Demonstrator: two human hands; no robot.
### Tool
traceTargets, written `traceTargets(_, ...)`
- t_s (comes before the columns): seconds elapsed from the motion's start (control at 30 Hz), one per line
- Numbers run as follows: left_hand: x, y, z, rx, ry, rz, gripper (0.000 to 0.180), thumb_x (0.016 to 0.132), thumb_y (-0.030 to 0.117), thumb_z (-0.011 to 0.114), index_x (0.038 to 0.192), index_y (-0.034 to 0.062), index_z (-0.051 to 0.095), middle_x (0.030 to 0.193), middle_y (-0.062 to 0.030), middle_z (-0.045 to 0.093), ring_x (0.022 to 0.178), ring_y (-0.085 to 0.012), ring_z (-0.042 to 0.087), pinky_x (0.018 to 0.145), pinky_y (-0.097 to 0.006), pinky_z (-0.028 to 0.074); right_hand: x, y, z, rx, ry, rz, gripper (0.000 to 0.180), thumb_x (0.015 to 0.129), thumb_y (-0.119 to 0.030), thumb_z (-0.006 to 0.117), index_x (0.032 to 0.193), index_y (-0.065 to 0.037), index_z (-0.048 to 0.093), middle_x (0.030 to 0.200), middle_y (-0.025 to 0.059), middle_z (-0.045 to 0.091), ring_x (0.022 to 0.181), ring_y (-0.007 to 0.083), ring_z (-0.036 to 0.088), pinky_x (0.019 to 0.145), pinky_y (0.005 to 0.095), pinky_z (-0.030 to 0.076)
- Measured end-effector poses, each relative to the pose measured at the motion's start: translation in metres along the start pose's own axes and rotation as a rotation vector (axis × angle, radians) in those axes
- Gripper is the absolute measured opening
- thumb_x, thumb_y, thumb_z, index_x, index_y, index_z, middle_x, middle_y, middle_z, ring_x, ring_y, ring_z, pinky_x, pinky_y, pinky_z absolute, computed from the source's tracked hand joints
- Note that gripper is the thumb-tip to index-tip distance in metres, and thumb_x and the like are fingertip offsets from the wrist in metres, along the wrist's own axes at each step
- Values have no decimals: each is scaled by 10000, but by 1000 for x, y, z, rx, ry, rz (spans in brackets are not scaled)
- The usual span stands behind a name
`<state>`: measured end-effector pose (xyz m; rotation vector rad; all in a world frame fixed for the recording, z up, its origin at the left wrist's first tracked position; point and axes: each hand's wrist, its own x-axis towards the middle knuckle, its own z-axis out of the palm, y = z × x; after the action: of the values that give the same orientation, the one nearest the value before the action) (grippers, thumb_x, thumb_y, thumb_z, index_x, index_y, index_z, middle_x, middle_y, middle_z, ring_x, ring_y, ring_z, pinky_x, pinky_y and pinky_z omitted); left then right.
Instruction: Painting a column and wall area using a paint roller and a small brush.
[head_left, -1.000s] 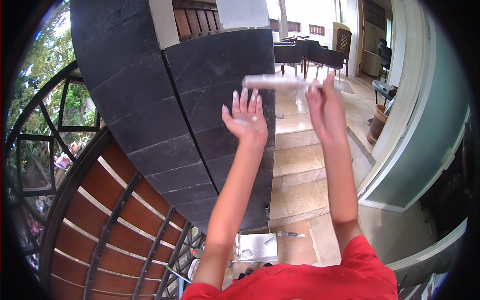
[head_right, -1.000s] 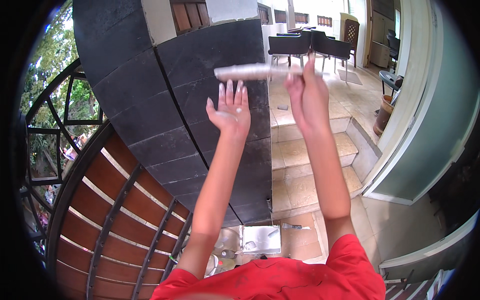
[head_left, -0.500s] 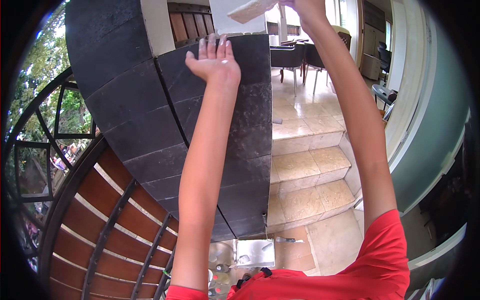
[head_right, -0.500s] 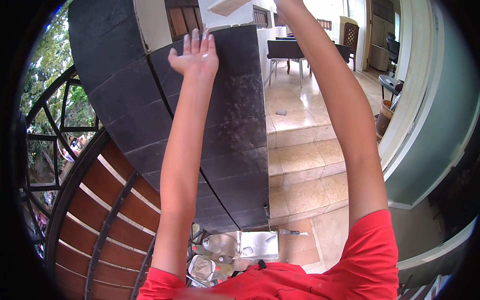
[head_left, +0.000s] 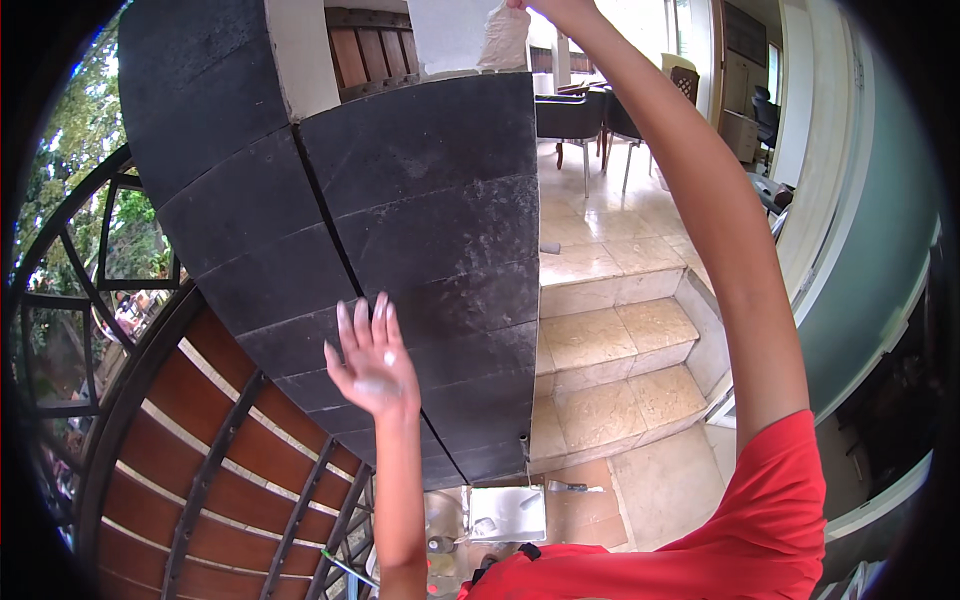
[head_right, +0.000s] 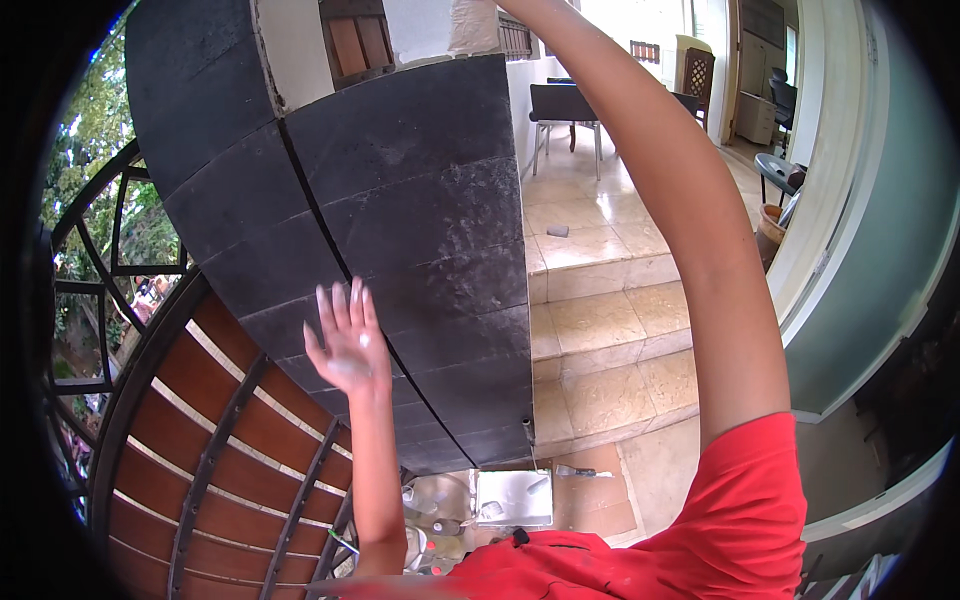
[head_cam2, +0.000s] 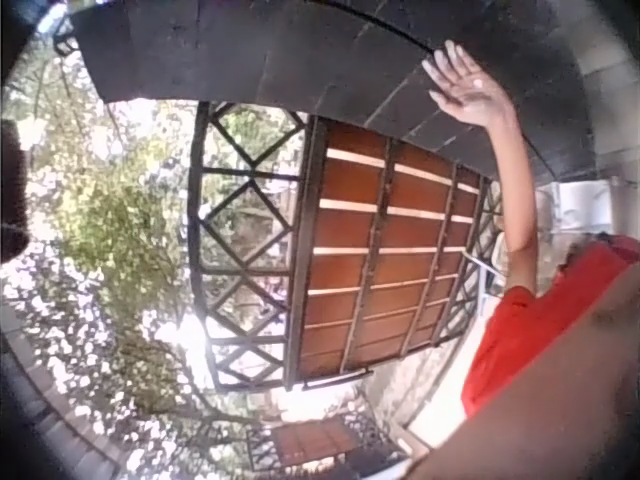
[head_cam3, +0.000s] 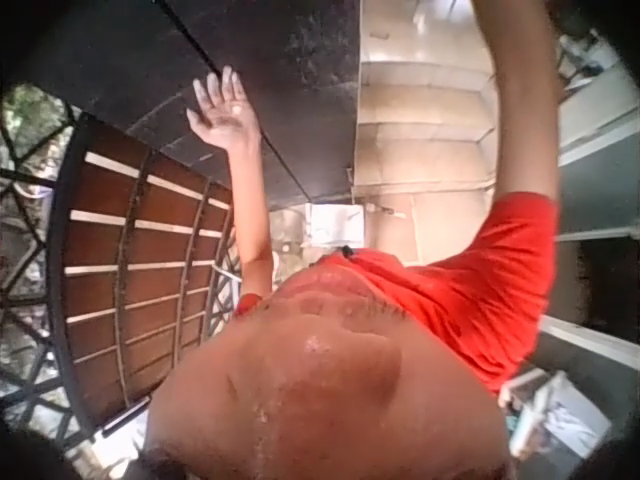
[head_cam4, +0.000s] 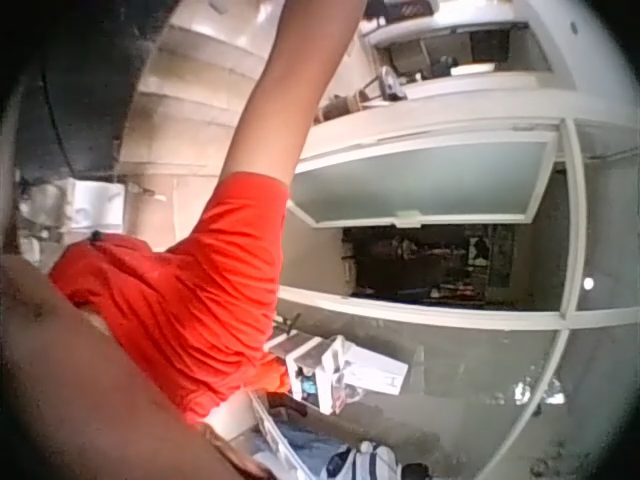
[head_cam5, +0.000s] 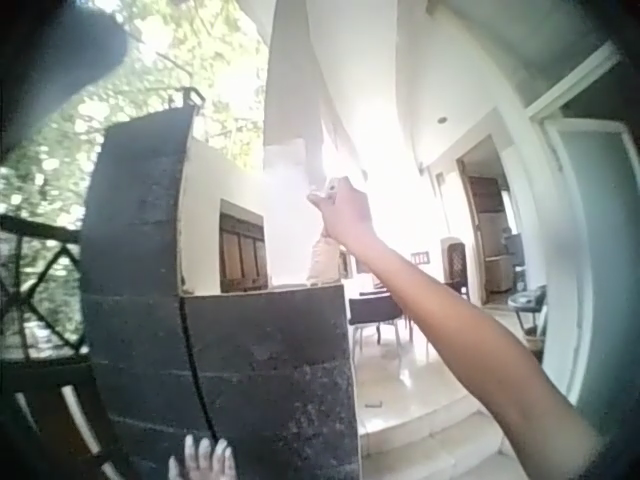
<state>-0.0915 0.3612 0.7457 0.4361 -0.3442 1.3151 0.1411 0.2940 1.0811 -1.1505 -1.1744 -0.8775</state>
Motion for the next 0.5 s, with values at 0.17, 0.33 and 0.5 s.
traceTargets(0.17, -41, 27, -58, 59, 225, 52, 567, 867, 410, 418, 1275, 23, 349, 1186, -164, 472, 1164, -363, 401, 1001, -415, 327, 0, 4, 10, -192, 15, -115, 377, 764, -286, 620, 922, 39, 511, 780, 217, 606, 709, 355, 604, 647, 402, 473)
traceTargets(0.33, -70, 35, -106, 110, 286, 31, 549, 873, 398, 415, 1278, 33, 353, 1184, -157, 481, 1145, -348, 432, 974, -402, 369, -6, 5, 12, -163, 31, -89, 360, 758, -283, 622, 911, 30, 532, 808, 223, 603, 795, 371, 586, 698, 413, 460)
traceTargets(0.5, -85, 45, -122, 147, 354, 36, 545, 872, 403, 415, 1275, 40, 359, 1199, -149, 469, 1141, -340, 438, 970, -398, 373, -5, 0, 15, -83, -33, -29, 339, 764, -266, 619, 896, 32, 526, 797, 227, 596, 806, 378, 579, 693, 422, 451)
